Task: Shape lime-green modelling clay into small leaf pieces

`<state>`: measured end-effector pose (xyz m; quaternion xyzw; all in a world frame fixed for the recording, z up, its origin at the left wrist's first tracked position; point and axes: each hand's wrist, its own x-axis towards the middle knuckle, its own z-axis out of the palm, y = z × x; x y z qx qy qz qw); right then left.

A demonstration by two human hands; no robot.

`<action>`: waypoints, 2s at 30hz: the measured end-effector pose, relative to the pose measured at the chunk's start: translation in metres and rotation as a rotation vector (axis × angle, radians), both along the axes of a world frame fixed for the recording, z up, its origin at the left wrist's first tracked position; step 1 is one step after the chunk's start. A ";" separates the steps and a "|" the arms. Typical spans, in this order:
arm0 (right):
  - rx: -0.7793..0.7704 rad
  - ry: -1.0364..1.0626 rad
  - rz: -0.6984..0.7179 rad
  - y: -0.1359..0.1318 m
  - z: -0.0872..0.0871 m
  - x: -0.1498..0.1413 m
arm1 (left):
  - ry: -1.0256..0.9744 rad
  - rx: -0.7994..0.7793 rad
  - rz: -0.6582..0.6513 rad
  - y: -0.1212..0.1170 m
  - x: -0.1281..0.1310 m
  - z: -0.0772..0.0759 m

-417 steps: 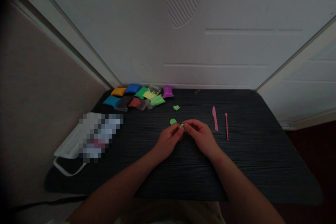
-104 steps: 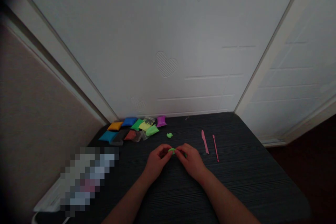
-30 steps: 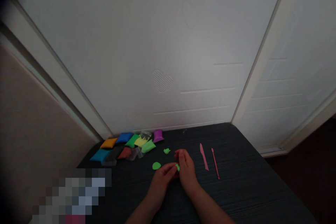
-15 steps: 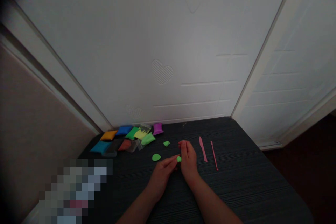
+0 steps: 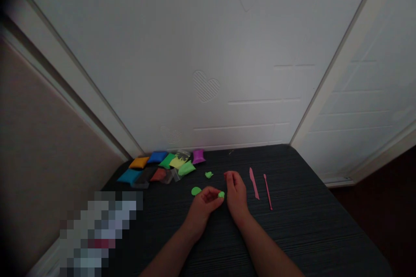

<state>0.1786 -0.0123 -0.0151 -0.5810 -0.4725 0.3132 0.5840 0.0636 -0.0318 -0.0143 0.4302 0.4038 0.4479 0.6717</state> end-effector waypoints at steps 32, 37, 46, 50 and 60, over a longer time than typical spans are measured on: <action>0.334 -0.530 0.342 -0.022 0.008 -0.008 | -0.289 -0.028 0.182 0.009 -0.016 0.010; 0.348 -0.546 0.326 -0.019 0.005 -0.009 | -0.352 -0.049 0.211 0.010 -0.016 0.005; 0.161 -0.290 0.198 -0.020 0.012 -0.005 | -0.467 -0.157 0.056 0.009 -0.017 0.006; 0.089 -0.183 0.155 -0.024 0.018 -0.005 | -0.531 -0.226 -0.048 0.006 -0.019 0.009; 0.176 -0.274 0.194 -0.029 0.020 -0.006 | -0.550 -0.246 -0.087 0.003 -0.018 0.011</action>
